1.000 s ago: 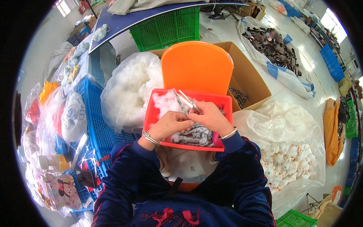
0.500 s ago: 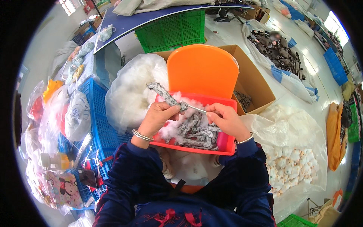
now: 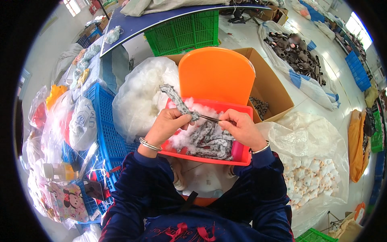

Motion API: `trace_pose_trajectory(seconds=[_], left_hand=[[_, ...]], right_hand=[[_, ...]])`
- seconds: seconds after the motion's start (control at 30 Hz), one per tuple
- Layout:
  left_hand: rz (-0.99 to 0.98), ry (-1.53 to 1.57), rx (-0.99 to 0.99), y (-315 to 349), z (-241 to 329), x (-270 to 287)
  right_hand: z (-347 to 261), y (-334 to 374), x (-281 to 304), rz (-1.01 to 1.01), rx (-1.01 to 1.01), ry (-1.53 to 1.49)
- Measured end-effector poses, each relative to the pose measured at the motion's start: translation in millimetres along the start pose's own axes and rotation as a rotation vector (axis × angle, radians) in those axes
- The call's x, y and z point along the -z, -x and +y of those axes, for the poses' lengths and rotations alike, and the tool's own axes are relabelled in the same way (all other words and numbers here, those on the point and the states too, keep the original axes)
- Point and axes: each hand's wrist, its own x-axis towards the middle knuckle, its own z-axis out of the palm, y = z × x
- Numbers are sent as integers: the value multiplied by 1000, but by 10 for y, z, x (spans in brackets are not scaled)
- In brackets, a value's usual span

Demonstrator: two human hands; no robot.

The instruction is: The person uses a metal tool to push white cotton-like filling into a small patterned fabric piece held in a red tray. The person repeatedly inserts the tool and adjusts the fabric to pack the filling inside.

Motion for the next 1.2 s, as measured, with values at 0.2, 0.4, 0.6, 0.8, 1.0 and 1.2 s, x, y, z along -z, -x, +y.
trace_pose_trajectory(seconds=[0.2,0.4,0.6,0.8,1.0,1.2], left_hand=[[-21,2,-10,4,-16,2],[-34,39,-40,3,-21,3],[-31,50,-45,7,-6,-5],[-37,36,-1,24,50,10],[-16,16,19,37,100,-9],[-24,92,37,39,102,-31]], right_hand=[[12,1,-2,3,11,9],[-52,9,-8,-16,-3,50],[-75,16,-10,-20,18,76],[-72,20,-5,-13,40,103],[-73,30,-16,-5,40,108],[-68,27,-38,-24,41,61]])
